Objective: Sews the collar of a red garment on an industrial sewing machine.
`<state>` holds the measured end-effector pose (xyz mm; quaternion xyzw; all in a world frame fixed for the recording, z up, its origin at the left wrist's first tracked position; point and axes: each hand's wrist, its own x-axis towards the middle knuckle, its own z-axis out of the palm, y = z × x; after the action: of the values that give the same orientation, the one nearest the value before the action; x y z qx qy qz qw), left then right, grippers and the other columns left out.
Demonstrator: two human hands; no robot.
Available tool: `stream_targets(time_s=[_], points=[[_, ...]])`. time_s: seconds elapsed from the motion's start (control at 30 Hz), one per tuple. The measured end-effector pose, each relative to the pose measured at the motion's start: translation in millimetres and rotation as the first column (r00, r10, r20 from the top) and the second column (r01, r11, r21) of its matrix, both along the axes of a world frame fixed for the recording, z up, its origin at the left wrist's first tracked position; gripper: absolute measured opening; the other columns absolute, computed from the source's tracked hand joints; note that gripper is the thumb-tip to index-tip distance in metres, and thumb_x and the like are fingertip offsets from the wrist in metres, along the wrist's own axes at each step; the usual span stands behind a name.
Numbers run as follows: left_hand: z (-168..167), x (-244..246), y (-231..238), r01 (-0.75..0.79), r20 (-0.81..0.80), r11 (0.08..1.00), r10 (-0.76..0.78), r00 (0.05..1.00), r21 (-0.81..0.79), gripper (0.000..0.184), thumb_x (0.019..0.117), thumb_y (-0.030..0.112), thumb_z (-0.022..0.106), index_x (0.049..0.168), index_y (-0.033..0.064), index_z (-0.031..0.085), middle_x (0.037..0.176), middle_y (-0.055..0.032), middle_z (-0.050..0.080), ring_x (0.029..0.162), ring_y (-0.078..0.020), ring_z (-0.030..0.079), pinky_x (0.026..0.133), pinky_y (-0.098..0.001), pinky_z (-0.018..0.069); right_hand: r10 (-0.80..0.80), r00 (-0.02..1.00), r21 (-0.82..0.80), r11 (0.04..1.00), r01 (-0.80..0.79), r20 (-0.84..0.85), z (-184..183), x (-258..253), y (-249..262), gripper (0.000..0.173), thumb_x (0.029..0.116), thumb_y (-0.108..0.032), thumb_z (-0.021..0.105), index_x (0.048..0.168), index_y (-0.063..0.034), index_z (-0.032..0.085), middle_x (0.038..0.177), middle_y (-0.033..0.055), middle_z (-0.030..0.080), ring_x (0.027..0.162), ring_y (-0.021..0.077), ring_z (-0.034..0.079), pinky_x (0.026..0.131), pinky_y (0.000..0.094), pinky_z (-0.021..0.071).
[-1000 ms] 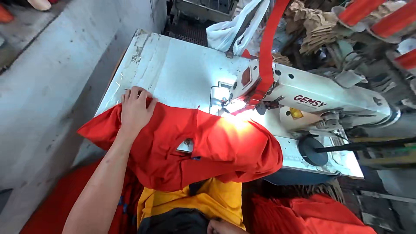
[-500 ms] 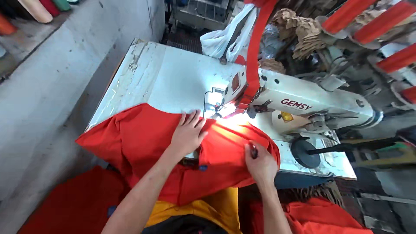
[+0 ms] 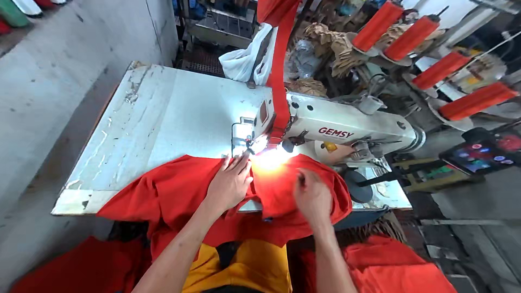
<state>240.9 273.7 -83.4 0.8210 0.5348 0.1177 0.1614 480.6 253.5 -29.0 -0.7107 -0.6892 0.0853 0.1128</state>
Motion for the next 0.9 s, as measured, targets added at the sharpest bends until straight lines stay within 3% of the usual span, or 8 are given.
stream_targets(time_s=[0.13, 0.23, 0.3, 0.37, 0.5, 0.67, 0.73, 0.9], points=[[-4.0, -6.2, 2.0, 0.019, 0.085, 0.998, -0.023, 0.996, 0.054, 0.046, 0.1061, 0.015, 0.037, 0.148, 0.0041, 0.053, 0.165, -0.0062, 0.038, 0.153, -0.022, 0.033, 0.127, -0.048, 0.0195, 0.295, 0.921, 0.052, 0.955, -0.291, -0.255, -23.3, -74.6, -6.6, 0.031, 0.1013, -0.023, 0.054, 0.125, -0.0148, 0.074, 0.103, 0.0057, 0.074, 0.09, 0.0203, 0.072, 0.077, 0.0434, 0.0595], [0.3, -10.7, 7.1, 0.05, 0.096, 0.998, -0.052, 0.994, 0.026, 0.05, 0.0979, 0.006, 0.047, 0.147, 0.0026, 0.054, 0.163, -0.0065, 0.041, 0.153, -0.022, 0.034, 0.127, -0.0487, 0.0189, 0.23, 0.972, 0.072, 0.972, -0.226, -0.055, -36.0, -96.9, 0.1, 0.041, 0.0942, -0.022, 0.06, 0.133, -0.0203, 0.07, 0.1, 0.0099, 0.073, 0.078, 0.0289, 0.071, 0.062, 0.0488, 0.0563], [0.6, -11.5, 14.6, 0.059, 0.079, 0.998, -0.061, 0.995, 0.02, 0.051, 0.0998, 0.008, 0.046, 0.15, 0.0048, 0.051, 0.164, -0.0054, 0.039, 0.155, -0.0202, 0.03, 0.128, -0.0481, 0.0143, 0.177, 0.981, 0.02, 0.984, -0.179, 0.082, -33.1, -103.9, 8.4, 0.048, 0.0942, -0.023, 0.059, 0.142, -0.0214, 0.064, 0.105, 0.0119, 0.074, 0.08, 0.0325, 0.072, 0.063, 0.051, 0.0557], [-2.6, -10.6, 26.2, 0.047, 0.059, 0.998, -0.05, 0.997, 0.052, 0.054, 0.0992, 0.01, 0.046, 0.153, 0.0077, 0.048, 0.165, -0.0043, 0.037, 0.155, -0.0177, 0.028, 0.129, -0.0473, 0.0133, 0.177, 0.969, 0.078, 0.978, -0.193, 0.17, -36.0, -106.1, 21.9, 0.047, 0.093, -0.022, 0.058, 0.139, -0.017, 0.066, 0.096, 0.0107, 0.075, 0.077, 0.0309, 0.073, 0.061, 0.0489, 0.0557], [-9.3, -9.1, 43.1, 0.032, 0.05, 0.985, -0.041, 0.998, 0.172, 0.053, 0.0959, 0.013, 0.053, 0.148, 0.0063, 0.054, 0.161, -0.0054, 0.044, 0.152, -0.0174, 0.035, 0.127, -0.0497, 0.0195, 0.186, 0.967, -0.031, 0.983, -0.183, 0.175, -28.3, -107.0, 39.2, 0.042, 0.0966, -0.023, 0.055, 0.136, -0.0147, 0.066, 0.111, 0.0101, 0.074, 0.098, 0.0308, 0.072, 0.075, 0.0512, 0.0571], [2.1, -12.3, 55.9, 0.06, 0.008, 0.997, -0.061, 0.998, 0.042, 0.053, 0.1036, 0.016, 0.042, 0.155, 0.006, 0.044, 0.165, -0.0068, 0.038, 0.155, -0.0192, 0.028, 0.128, -0.0492, 0.0138, 0.187, 0.978, 0.049, 0.98, -0.192, 0.098, -32.4, -103.1, 33.8, 0.043, 0.0938, -0.018, 0.057, 0.136, -0.0149, 0.066, 0.116, 0.0105, 0.073, 0.095, 0.0306, 0.073, 0.072, 0.0502, 0.058], [2.3, -14.6, 67.8, 0.051, 0.032, 0.999, -0.051, 0.998, 0.02, 0.049, 0.109, 0.022, 0.033, 0.154, 0.0075, 0.046, 0.163, -0.0065, 0.041, 0.155, -0.0191, 0.028, 0.129, -0.0476, 0.0126, 0.201, 0.977, 0.042, 0.978, -0.204, 0.072, -32.2, -100.8, 27.5, 0.046, 0.0941, -0.018, 0.056, 0.139, -0.0166, 0.064, 0.122, 0.0095, 0.072, 0.088, 0.0293, 0.074, 0.069, 0.0482, 0.059], [1.1, -16.1, 91.8, 0.043, 0.02, 0.986, -0.047, 0.999, 0.164, 0.04, 0.1083, 0.02, 0.038, 0.134, 0.0049, 0.064, 0.153, -0.0105, 0.053, 0.151, -0.0245, 0.038, 0.126, -0.0497, 0.0219, 0.227, 0.974, -0.063, 0.972, -0.227, -0.013, -23.6, -93.3, 24.7, 0.041, 0.0996, -0.022, 0.051, 0.138, -0.0169, 0.065, 0.122, 0.0107, 0.072, 0.097, 0.0322, 0.073, 0.076, 0.0537, 0.0579]])
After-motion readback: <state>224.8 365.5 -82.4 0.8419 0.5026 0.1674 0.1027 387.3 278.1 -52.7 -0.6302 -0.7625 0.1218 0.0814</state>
